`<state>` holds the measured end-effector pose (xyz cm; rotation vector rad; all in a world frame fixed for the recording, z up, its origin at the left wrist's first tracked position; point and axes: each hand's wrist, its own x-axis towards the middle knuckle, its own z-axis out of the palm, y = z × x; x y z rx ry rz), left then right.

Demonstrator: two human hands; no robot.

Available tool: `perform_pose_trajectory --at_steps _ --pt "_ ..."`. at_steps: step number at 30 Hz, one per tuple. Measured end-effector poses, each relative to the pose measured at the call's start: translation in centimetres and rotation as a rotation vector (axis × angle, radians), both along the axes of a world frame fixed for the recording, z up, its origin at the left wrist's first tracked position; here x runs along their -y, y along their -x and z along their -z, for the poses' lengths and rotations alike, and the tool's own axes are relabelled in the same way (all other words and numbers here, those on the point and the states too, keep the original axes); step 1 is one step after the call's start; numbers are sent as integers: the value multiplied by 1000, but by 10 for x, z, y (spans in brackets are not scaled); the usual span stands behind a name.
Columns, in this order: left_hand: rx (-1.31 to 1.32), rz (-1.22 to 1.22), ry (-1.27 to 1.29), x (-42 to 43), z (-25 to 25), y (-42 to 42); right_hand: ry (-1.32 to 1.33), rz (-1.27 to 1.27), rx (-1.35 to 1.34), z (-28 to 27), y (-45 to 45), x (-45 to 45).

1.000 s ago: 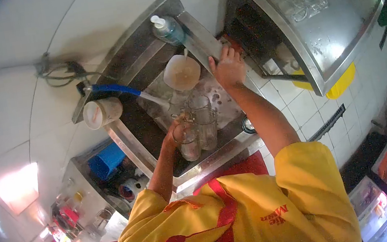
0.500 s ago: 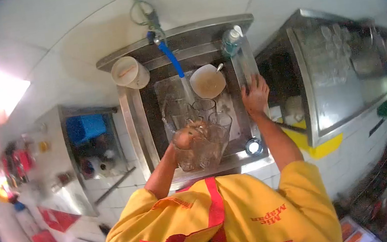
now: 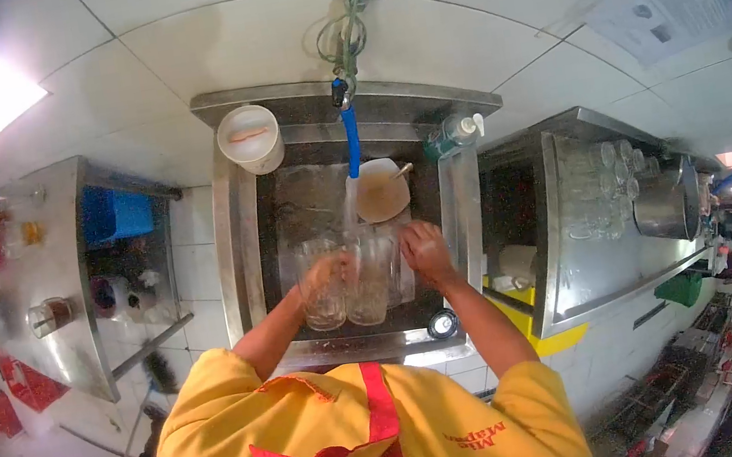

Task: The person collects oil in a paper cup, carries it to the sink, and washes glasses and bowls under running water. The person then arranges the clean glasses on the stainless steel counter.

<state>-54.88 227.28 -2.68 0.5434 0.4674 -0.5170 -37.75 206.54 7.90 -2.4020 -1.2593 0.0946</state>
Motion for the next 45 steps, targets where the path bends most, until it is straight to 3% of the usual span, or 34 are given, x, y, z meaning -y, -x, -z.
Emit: perform_pose_trajectory --at_steps 1,3,4,5,7,11,12,15,16,19,21,22,24,26,28,30,31,33,34,36,40,43,45 --pt "46 -91 62 1 -11 7 -3 7 -6 1 -1 -13" --pt "17 -293 178 3 -44 16 474 -182 -166 5 4 -38" --pt "-57 -411 218 3 -67 18 462 -176 -170 9 8 -44" --pt "-56 -405 204 1 -96 24 428 -225 -314 24 10 -52" --pt "21 -636 63 -3 -143 36 430 -287 -547 45 17 -71" --pt "23 -625 -63 -16 -143 61 865 -258 -701 57 23 -133" --pt "-25 -676 -19 -21 -151 66 948 -269 -702 66 22 -146" --pt "-56 -758 132 -30 -138 82 718 -514 -358 184 13 -134" --pt "-47 -796 253 -32 -128 89 707 -504 -372 190 14 -128" --pt "-60 -764 247 -34 -122 101 549 -399 -456 217 11 -119" --pt "-45 -746 258 -34 -118 99 916 -742 -229 266 5 -119" --pt "-41 -735 270 -31 -113 100 917 -727 -238 257 11 -115" --pt "-38 -696 276 -33 -91 100 606 -400 -430 228 18 -111" --pt "-31 -648 240 -36 -94 99 481 -220 -431 143 25 -116" --pt "-2 -579 179 -41 -112 96 372 -47 -347 104 28 -112" --pt "44 -488 131 -44 -127 86 516 28 -528 33 22 -101" --pt "71 -451 100 -47 -135 81 489 85 -525 29 25 -89" --pt "132 -370 54 -50 -156 70 -365 165 -164 24 43 -68" --pt "164 -331 31 -50 -168 64 -382 186 -149 0 45 -55" --pt "224 -247 12 -52 -191 55 -351 227 -807 -67 62 -27" --pt "333 -76 3 -35 -249 34 -457 412 -997 -127 99 40" --pt "410 32 7 -14 -296 18 -445 564 -1156 -223 142 69" --pt "460 85 24 9 -317 4 -465 581 -1185 -237 159 92"
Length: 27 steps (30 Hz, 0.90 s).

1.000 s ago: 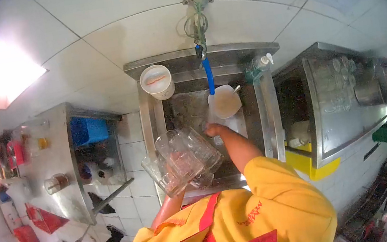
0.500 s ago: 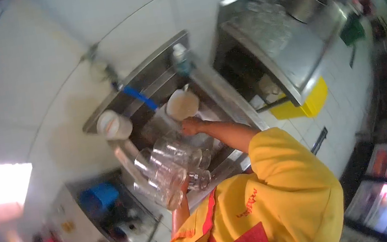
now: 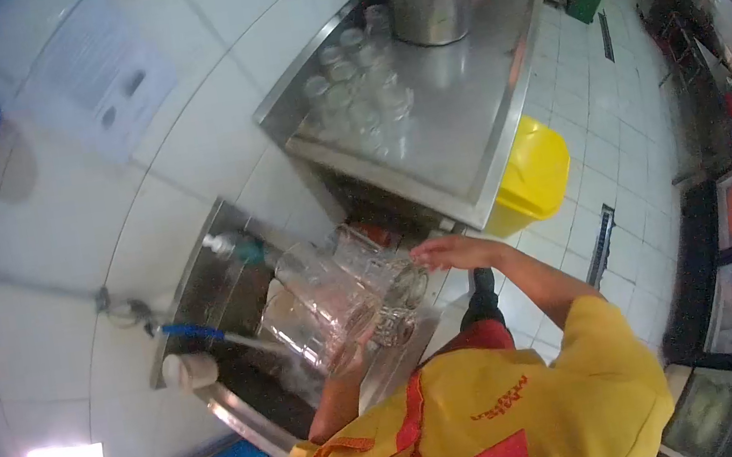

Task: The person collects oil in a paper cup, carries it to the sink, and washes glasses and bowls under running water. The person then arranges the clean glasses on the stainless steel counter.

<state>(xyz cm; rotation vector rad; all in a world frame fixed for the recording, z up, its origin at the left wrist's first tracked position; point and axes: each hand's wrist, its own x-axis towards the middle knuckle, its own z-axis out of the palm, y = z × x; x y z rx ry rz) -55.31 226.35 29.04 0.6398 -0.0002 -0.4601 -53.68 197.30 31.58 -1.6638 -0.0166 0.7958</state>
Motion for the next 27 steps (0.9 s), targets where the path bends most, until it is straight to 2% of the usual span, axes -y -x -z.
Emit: perform_pose_trajectory --at_steps 2,4,5,7,8,9,11,12,13,15,17,20,21,22,23,24,26,27 --pt "46 29 4 42 -15 -14 -18 -1 -28 -10 14 38" --pt "68 49 15 82 -29 -17 -292 269 -36 -24 24 74" --pt "81 61 18 97 -35 -17 -302 269 -21 -34 18 93" --pt "46 105 10 124 -46 -18 -469 447 -54 -55 36 105" --pt "-1 111 45 153 -37 -34 -505 463 -86 -42 17 148" --pt "-60 125 100 163 -38 -41 -488 480 -91 -53 34 143" --pt "-193 150 261 199 -22 -61 -233 541 69 -83 55 119" --pt "-270 154 358 230 1 -96 -219 608 107 -60 17 136" --pt "-353 160 446 265 15 -115 -119 646 276 -50 20 158" --pt "-543 141 675 303 42 -155 181 702 517 -39 7 144" --pt "-698 99 858 333 53 -187 512 606 790 -40 -15 146" --pt "-851 13 1042 371 59 -225 624 632 743 -40 -47 174" --pt "-760 -33 982 370 56 -231 683 593 746 -44 -56 175" --pt "-871 -120 949 372 52 -241 740 550 754 -48 -67 179" --pt "-877 -145 963 380 51 -252 740 521 747 -52 -82 185" --pt "-791 23 1162 384 65 -263 784 506 704 -60 -97 188" --pt "-694 155 1350 378 79 -281 849 445 638 -67 -127 188" --pt "-718 7 1242 382 78 -293 848 419 628 -74 -141 188"
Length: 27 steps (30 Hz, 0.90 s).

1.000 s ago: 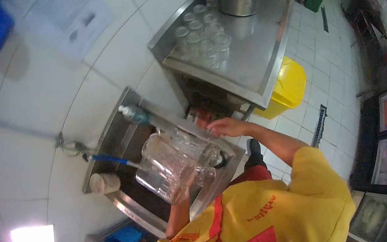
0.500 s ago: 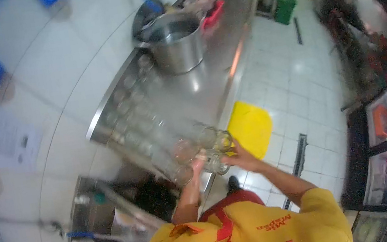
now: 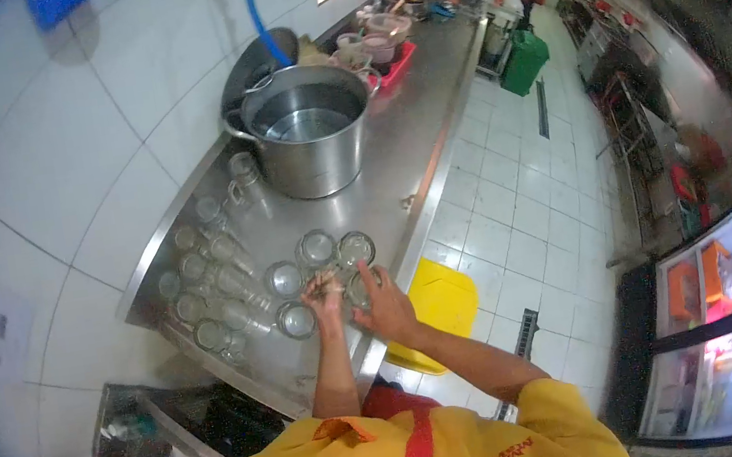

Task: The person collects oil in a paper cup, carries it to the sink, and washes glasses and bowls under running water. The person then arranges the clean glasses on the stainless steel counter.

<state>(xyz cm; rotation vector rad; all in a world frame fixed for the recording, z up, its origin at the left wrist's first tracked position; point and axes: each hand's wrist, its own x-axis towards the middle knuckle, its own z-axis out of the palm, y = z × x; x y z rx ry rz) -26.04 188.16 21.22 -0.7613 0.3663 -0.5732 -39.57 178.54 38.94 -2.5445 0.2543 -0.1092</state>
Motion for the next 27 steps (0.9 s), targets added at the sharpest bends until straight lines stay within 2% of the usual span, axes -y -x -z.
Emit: perform_pose_trajectory --at_steps 3,5,7,11,15,17,19,20,21,22,24,25,27 --pt "-166 -124 -169 26 6 -9 105 -41 1 -3 -38 8" --pt "-226 -161 -171 35 10 -9 178 -102 0 -3 -59 7" --pt "-264 -178 -156 42 12 -7 271 -102 99 2 -73 9" --pt "-290 -203 -121 57 18 -34 260 -158 64 2 -107 18" --pt "-297 -293 22 61 26 -78 321 -257 107 -4 -143 22" --pt "-190 -375 102 58 33 -96 380 -301 73 -6 -161 21" --pt "107 -540 88 52 27 -111 378 -309 67 -6 -177 22" --pt "373 -640 18 52 24 -119 365 -338 40 -6 -184 26" --pt "359 -607 18 48 26 -125 370 -364 35 -8 -190 30" --pt "346 -573 16 49 27 -128 357 -418 143 -2 -199 38" --pt "-155 -354 -85 39 -13 -109 342 -452 112 -4 -211 47" --pt "-124 -293 -19 37 -14 -99 346 -416 148 -8 -214 49" --pt "-65 -184 -75 30 -7 -88 372 -431 102 -14 -219 51"
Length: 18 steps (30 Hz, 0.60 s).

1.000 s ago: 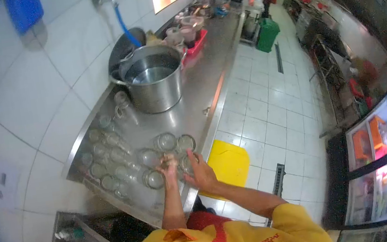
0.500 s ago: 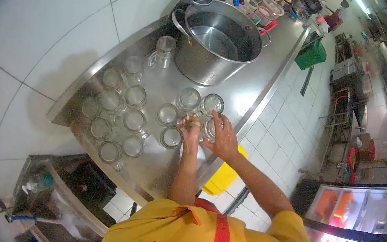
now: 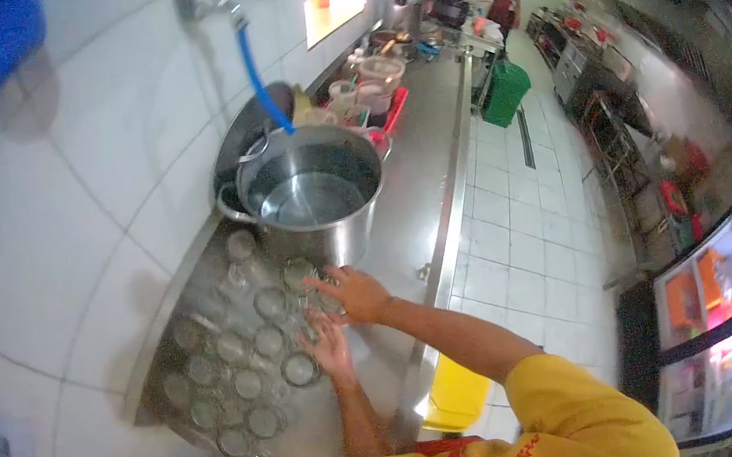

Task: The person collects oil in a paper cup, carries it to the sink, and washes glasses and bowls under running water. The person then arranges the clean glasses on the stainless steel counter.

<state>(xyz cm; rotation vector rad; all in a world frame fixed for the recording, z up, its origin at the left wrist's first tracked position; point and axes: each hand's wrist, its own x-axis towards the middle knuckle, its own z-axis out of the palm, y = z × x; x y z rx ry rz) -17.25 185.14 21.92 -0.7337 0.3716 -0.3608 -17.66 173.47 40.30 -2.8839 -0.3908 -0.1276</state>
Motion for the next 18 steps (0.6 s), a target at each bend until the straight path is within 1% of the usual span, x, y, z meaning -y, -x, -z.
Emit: perform_pose_trajectory --at_steps 2,5,6,7,8,9,11,12,13,14,15,16,18 --pt "53 71 -144 -5 2 3 1 7 61 -2 0 2" --pt "56 128 -314 -6 -6 4 5 21 130 -3 5 4" --pt "147 107 -363 -6 -13 9 -63 34 176 0 11 7" --pt "238 84 -406 -2 -30 13 -127 44 223 -1 17 13" --pt "54 121 -527 0 -48 16 -205 35 218 -2 27 21" --pt "69 129 -544 -2 -41 16 -221 47 233 1 38 32" --pt "184 165 -537 -8 -13 20 -280 60 282 11 72 65" --pt "85 52 -765 3 -14 21 -290 64 289 21 93 86" --pt "92 52 -775 8 -21 28 -304 110 318 33 116 113" --pt "54 81 -837 11 -32 37 -314 153 348 48 139 143" --pt "13 106 -900 14 -38 43 -318 224 324 68 166 173" --pt "19 97 -905 14 -32 48 -322 293 301 90 194 206" --pt "200 142 -1158 8 -6 67 -303 559 116 144 259 274"
